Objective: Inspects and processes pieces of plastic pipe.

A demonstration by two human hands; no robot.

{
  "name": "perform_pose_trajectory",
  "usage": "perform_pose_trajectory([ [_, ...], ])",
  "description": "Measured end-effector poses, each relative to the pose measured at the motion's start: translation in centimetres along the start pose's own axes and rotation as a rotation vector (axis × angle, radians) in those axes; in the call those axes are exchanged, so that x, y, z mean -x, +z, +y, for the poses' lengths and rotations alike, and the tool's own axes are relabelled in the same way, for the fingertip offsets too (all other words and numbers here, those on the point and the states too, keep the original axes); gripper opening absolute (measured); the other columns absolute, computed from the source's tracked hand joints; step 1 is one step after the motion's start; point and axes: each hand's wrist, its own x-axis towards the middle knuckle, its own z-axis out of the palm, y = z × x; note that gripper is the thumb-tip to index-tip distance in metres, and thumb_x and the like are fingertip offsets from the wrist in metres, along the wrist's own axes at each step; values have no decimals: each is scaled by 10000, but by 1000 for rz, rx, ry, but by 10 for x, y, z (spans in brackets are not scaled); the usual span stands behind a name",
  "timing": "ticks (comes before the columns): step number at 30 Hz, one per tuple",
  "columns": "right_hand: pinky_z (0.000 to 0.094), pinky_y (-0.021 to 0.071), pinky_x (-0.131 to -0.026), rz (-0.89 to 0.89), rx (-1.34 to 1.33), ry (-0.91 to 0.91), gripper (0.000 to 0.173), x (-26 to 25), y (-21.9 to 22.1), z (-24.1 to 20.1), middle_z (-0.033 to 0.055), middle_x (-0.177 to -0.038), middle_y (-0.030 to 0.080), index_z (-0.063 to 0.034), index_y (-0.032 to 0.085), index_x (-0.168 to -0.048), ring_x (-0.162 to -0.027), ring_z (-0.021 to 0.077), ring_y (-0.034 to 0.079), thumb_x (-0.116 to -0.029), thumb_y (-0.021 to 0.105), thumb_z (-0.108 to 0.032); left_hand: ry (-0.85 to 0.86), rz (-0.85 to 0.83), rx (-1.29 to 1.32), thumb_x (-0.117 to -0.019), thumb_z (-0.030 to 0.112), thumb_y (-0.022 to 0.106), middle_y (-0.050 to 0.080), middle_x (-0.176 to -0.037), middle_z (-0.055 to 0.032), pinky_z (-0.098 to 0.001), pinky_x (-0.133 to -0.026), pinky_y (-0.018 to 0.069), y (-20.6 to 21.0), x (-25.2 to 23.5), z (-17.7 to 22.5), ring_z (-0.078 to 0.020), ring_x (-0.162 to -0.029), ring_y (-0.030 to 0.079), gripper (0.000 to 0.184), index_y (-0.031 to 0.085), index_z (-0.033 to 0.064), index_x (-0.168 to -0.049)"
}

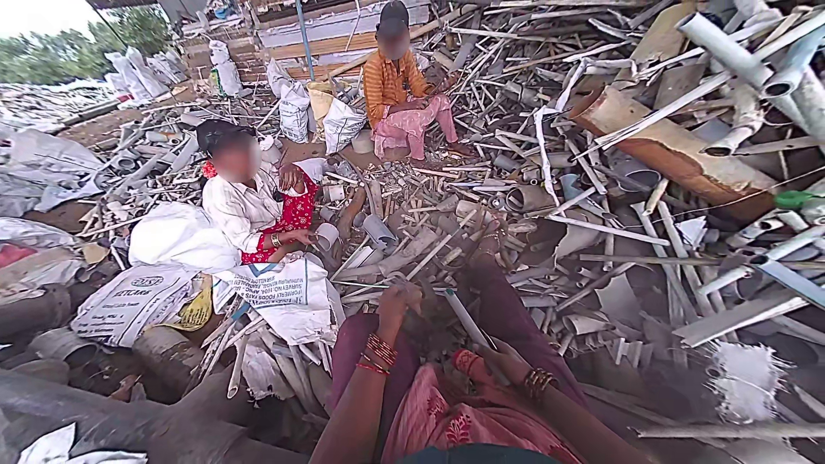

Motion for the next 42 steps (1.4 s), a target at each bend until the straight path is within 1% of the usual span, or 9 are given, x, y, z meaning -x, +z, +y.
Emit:
perform_pose_trajectory([
  [4,296,506,-593,9,12,-1,310,0,0,0,43,-712,606,-27,572,-1273,-578,128,578,-1075,553,-265,6,-30,11,-1036,12,517,630,-1226,-250,-412,-908,539,-1,2,2,-277,-1009,657,277,609,-55,-1288],
  [7,295,508,-594,8,9,-2,315,0,0,0,43,-716,611,-27,574,-1279,-576,126,580,-1075,549,-265,11,-51,28,-1041,0,493,628,-1257,-249,-400,-913,543,-3,2,3,-268,-1020,668,302,601,-50,-1319],
  [11,298,507,-576,18,10,21,314,2,2,-3,48,-710,605,-36,571,-1278,-566,134,579,-1078,546,-276,21,-60,41,-1045,21,502,646,-1226,-228,-373,-889,553,-3,3,4,-233,-989,676,310,593,-41,-1335],
  [18,306,510,-576,12,-10,20,315,2,1,-3,52,-710,600,-28,564,-1285,-569,140,579,-1078,547,-266,43,-56,12,-987,15,623,680,-1113,-185,-318,-819,554,-2,10,7,-162,-874,664,269,647,-43,-1248],
  [30,304,513,-596,8,7,1,316,2,-1,-3,54,-719,603,-22,570,-1283,-583,136,584,-1076,549,-259,77,-63,-92,-949,43,685,694,-1078,-179,-356,-867,549,-3,8,5,-194,-918,673,254,662,-47,-1185],
  [32,294,510,-584,2,6,-6,318,1,-1,-4,47,-713,597,-20,568,-1286,-573,129,577,-1077,548,-259,80,-63,-94,-948,37,684,696,-1066,-169,-336,-856,552,-4,8,7,-177,-905,673,246,661,-51,-1177],
  [35,269,498,-572,-5,-8,-11,323,4,-1,-6,28,-712,581,-10,548,-1304,-561,104,559,-1083,534,-246,69,-63,-116,-955,40,671,689,-1020,-134,-278,-790,537,-4,12,12,-119,-829,646,216,662,-46,-1153],
  [37,263,499,-571,-7,-2,-6,324,8,-1,-6,24,-717,582,-11,541,-1307,-559,96,558,-1084,527,-245,54,-65,-136,-964,54,673,698,-1025,-143,-299,-822,539,-2,13,12,-137,-842,653,206,674,-42,-1147],
  [42,247,497,-560,-5,7,7,328,7,0,-6,17,-717,579,-16,537,-1305,-551,84,555,-1084,529,-258,54,-53,-127,-984,79,666,687,-1011,-170,-374,-838,538,-2,14,7,-202,-842,646,210,667,-45,-1153],
])
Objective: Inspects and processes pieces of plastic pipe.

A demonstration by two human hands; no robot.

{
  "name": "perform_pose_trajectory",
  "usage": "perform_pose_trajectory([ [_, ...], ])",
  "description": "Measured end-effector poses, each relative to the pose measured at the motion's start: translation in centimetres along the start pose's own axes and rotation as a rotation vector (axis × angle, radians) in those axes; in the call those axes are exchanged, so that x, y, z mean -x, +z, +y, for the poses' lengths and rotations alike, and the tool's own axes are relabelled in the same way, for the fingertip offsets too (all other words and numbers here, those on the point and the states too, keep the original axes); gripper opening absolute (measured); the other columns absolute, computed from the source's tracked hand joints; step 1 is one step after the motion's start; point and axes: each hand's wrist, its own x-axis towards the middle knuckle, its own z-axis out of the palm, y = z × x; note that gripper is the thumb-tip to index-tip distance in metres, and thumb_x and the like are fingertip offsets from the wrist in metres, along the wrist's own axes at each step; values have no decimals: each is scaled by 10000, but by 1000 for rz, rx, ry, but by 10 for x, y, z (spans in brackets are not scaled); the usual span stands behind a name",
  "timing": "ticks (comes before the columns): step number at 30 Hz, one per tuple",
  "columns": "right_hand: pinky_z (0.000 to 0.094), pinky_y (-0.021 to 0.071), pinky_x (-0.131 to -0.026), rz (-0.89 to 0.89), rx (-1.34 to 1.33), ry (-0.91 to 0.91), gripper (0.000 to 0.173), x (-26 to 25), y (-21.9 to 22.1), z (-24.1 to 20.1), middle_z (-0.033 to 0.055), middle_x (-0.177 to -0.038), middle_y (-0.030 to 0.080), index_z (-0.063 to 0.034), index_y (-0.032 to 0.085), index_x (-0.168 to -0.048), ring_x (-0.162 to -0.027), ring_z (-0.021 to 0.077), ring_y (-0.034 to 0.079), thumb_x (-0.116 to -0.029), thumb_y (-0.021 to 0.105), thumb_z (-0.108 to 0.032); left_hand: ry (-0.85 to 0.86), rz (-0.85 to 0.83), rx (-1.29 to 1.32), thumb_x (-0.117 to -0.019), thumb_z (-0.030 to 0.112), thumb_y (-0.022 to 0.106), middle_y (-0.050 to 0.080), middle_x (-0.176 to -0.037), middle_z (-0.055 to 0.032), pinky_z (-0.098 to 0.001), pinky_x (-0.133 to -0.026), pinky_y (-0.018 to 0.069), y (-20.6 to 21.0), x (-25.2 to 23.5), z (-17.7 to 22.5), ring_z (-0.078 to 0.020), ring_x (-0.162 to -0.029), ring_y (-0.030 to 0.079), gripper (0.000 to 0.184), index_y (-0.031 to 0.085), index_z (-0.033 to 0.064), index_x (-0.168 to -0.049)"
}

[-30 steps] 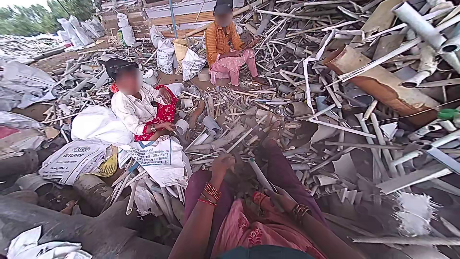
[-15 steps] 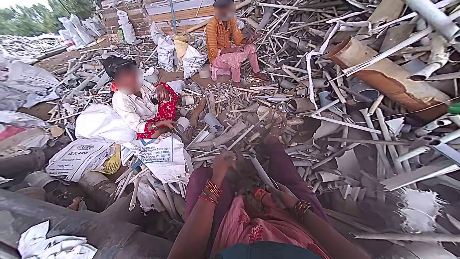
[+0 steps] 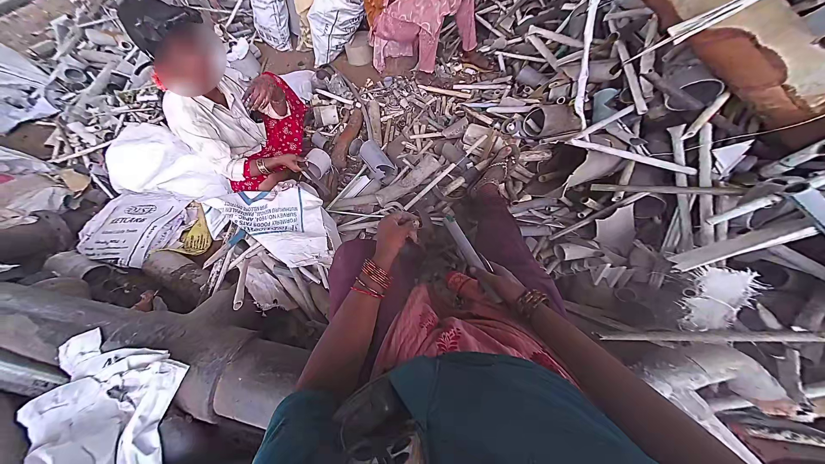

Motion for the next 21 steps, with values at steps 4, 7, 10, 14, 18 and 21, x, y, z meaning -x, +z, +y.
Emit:
perform_pose_trajectory([
  [4,245,491,-563,-6,-13,-8,303,-1,0,-1,13,-713,577,-17,544,-1287,-554,82,551,-1085,527,-242,-26,-7,61,-1008,84,624,676,-1044,-172,-332,-825,535,1,-3,3,-174,-854,643,231,639,-54,-1192],
  [7,240,486,-559,-5,-17,-10,300,-1,0,-1,12,-704,577,-11,547,-1285,-546,80,548,-1084,530,-233,-62,-6,129,-1055,80,531,665,-1085,-173,-287,-774,545,2,-6,6,-143,-838,655,269,562,-68,-1277],
  [10,241,492,-546,-2,-36,-5,297,-2,0,-2,18,-694,579,-12,549,-1283,-537,86,554,-1082,535,-229,-59,0,155,-1074,94,484,655,-1080,-160,-274,-732,540,2,-5,9,-130,-803,644,285,534,-73,-1300],
  [14,256,492,-553,0,-25,9,300,-3,0,-2,32,-705,587,-13,551,-1286,-548,99,561,-1084,533,-234,-28,-15,108,-1091,117,445,664,-1062,-137,-271,-718,533,2,-4,8,-113,-784,634,284,562,-50,-1289],
  [18,258,495,-561,-1,-28,-3,292,-2,0,-2,27,-701,587,-15,554,-1275,-551,99,561,-1083,531,-234,-4,-24,79,-1094,115,427,671,-1053,-137,-275,-708,525,2,-4,5,-115,-771,626,304,572,-40,-1311],
  [21,262,496,-567,-6,-32,-6,296,-3,0,0,31,-706,588,-10,554,-1283,-559,103,563,-1084,530,-228,-1,-37,83,-1089,113,444,671,-1066,-140,-275,-711,531,2,-2,7,-117,-780,635,297,565,-41,-1312],
])
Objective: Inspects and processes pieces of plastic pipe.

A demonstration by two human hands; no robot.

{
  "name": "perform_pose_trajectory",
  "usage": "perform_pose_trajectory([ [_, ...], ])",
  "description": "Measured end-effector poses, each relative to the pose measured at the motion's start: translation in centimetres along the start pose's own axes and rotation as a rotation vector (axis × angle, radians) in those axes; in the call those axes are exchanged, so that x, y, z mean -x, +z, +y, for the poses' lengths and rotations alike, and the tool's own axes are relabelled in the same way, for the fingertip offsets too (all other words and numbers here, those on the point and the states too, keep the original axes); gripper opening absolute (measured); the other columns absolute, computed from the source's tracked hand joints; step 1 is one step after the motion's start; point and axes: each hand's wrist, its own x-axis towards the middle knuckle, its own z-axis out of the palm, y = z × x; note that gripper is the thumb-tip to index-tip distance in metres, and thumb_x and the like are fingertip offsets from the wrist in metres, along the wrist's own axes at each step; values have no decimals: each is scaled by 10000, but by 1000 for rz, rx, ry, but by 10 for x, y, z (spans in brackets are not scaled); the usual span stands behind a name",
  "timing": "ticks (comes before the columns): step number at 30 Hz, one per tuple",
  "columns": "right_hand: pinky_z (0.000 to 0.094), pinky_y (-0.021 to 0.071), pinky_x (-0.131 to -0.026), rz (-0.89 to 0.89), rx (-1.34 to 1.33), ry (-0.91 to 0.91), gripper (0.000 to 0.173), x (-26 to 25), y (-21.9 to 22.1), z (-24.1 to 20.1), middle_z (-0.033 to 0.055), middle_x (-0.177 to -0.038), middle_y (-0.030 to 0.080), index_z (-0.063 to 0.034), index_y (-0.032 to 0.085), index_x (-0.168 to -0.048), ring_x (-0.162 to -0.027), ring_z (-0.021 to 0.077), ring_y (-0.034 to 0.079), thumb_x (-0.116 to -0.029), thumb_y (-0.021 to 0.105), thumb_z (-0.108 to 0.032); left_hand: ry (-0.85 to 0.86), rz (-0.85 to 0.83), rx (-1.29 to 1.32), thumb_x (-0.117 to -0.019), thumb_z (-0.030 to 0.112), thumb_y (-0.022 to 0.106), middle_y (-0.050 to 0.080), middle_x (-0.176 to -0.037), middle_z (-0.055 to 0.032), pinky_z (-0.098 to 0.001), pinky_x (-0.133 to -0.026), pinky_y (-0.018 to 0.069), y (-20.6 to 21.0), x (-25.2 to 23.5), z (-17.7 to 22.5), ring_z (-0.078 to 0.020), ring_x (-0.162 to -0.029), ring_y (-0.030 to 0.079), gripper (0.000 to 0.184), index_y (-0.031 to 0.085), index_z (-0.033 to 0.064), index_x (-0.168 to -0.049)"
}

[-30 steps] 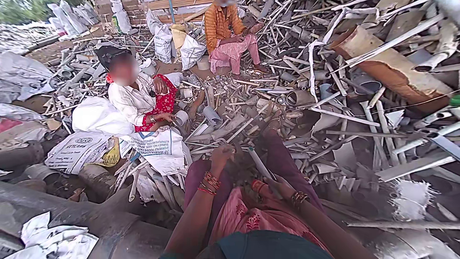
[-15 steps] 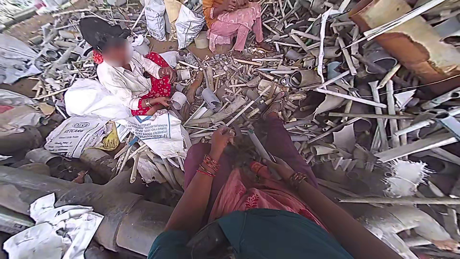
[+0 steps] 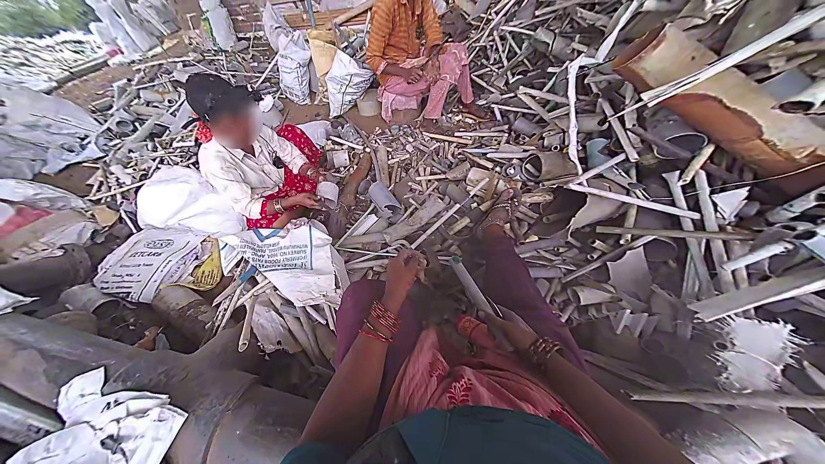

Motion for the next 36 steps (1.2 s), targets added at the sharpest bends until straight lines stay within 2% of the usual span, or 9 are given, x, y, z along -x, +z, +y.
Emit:
perform_pose_trajectory([
  [4,263,495,-569,1,-2,-14,285,-2,0,4,27,-701,590,-16,565,-1269,-556,102,564,-1080,536,-228,1,-7,20,-1046,96,550,669,-1069,-167,-303,-742,547,0,1,0,-145,-812,652,264,581,-54,-1261],
  [11,270,494,-575,-1,22,-8,299,-1,0,1,28,-699,590,-11,563,-1271,-560,105,564,-1080,539,-239,12,6,5,-1035,155,596,662,-1029,-156,-299,-738,544,0,-1,-4,-139,-788,639,296,579,-64,-1233],
  [18,274,500,-578,4,25,-7,297,-2,0,2,32,-700,594,-17,567,-1277,-559,112,568,-1081,540,-239,-10,-14,7,-1073,186,529,656,-952,-99,-267,-696,527,0,0,-1,-103,-735,614,292,599,-54,-1222],
  [22,275,498,-571,6,16,-14,285,-1,1,2,33,-696,588,-10,568,-1267,-559,112,566,-1081,532,-224,-19,-21,-4,-1086,170,492,671,-1022,-126,-280,-714,539,0,0,0,-117,-763,634,307,592,-44,-1282],
  [29,269,497,-572,8,29,-8,298,-1,0,1,28,-697,584,-12,562,-1276,-555,105,562,-1080,542,-237,-5,-17,24,-1068,89,488,649,-1094,-171,-306,-751,550,0,1,0,-147,-808,644,276,571,-48,-1292],
  [32,286,504,-595,14,35,-2,309,-2,0,3,44,-727,604,-17,571,-1275,-585,118,575,-1077,546,-252,-4,-22,44,-1067,74,463,650,-1100,-183,-329,-762,557,0,2,-1,-169,-828,656,283,559,-50,-1303],
  [36,284,499,-584,13,41,-4,294,-1,0,2,43,-714,600,-23,578,-1254,-575,118,571,-1078,544,-255,15,-28,28,-1074,66,420,662,-1057,-158,-310,-741,556,0,2,-1,-148,-807,657,287,577,-40,-1290],
])
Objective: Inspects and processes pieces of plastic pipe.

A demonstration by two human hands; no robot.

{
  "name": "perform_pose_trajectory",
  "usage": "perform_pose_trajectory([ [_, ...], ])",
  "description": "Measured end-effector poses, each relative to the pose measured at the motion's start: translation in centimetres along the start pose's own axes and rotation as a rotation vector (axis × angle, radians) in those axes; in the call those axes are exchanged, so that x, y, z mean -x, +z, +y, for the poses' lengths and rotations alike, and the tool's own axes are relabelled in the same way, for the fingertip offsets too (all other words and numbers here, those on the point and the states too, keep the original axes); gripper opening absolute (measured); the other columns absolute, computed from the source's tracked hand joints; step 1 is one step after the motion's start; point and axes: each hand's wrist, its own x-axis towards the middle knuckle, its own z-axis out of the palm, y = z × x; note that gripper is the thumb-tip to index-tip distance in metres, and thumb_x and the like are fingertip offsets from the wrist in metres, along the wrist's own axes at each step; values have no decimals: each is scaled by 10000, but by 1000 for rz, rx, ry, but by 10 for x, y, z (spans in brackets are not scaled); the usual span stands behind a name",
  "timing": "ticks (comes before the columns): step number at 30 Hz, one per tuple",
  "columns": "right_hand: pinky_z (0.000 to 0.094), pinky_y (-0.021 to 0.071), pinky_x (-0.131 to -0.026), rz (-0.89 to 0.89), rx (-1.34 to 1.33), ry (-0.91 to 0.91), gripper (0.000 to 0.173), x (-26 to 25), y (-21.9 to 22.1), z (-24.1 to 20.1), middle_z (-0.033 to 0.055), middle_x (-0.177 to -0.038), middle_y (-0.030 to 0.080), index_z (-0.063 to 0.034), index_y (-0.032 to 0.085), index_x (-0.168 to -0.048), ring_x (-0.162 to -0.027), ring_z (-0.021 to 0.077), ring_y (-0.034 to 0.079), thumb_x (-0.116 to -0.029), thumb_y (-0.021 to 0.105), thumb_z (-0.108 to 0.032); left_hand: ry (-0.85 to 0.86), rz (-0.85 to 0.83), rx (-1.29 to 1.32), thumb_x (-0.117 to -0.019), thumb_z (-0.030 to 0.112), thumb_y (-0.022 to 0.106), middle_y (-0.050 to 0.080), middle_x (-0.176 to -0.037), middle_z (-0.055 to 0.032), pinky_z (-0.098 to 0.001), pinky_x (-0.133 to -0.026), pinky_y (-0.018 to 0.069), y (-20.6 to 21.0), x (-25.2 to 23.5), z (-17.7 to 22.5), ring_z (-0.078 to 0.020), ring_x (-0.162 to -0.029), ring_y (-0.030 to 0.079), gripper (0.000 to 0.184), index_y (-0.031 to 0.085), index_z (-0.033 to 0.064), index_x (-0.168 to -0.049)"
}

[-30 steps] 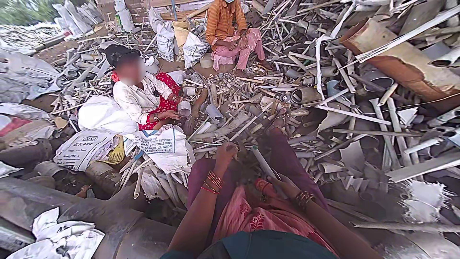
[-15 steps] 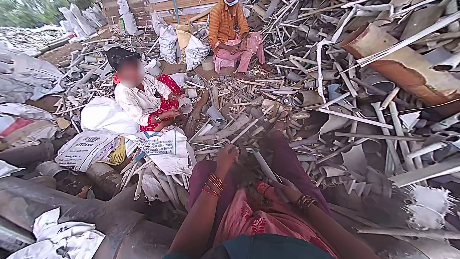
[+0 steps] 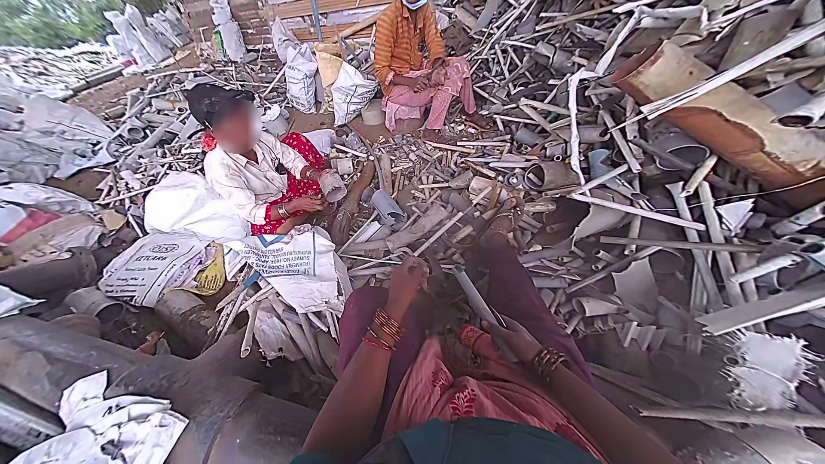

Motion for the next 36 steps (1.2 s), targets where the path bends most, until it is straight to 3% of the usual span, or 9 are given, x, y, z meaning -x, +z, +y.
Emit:
perform_pose_trajectory([
  [7,282,503,-595,-8,9,2,305,1,0,-2,39,-720,597,-15,570,-1270,-583,115,574,-1081,537,-252,-23,9,8,-1077,34,372,666,-1092,-173,-306,-775,556,0,1,2,-149,-837,660,309,603,-66,-1257],
  [13,290,508,-592,-4,13,7,318,0,0,-1,47,-731,600,-15,564,-1293,-586,122,576,-1082,536,-251,-13,-19,-13,-1044,57,533,667,-1183,-192,-310,-824,556,1,-2,-1,-162,-908,676,311,572,-42,-1336],
  [26,265,496,-554,-8,-28,-12,275,-1,0,1,23,-687,583,-22,568,-1241,-549,106,565,-1076,543,-241,-9,-35,-47,-1021,71,595,710,-971,-103,-253,-740,536,-1,2,3,-83,-771,653,211,629,-62,-1182],
  [32,262,498,-555,-15,-29,-11,268,-2,0,2,22,-682,583,-30,570,-1235,-545,107,566,-1077,544,-245,11,-48,-151,-1054,132,548,719,-927,-71,-270,-761,538,-1,2,4,-80,-764,655,237,644,-42,-1184],
  [36,266,491,-552,-3,-20,-1,280,0,1,-2,28,-685,581,-21,569,-1245,-545,109,559,-1079,544,-244,33,-38,-216,-1088,169,475,648,-820,-39,-268,-723,514,-2,1,6,-76,-689,594,274,646,-42,-1125],
])
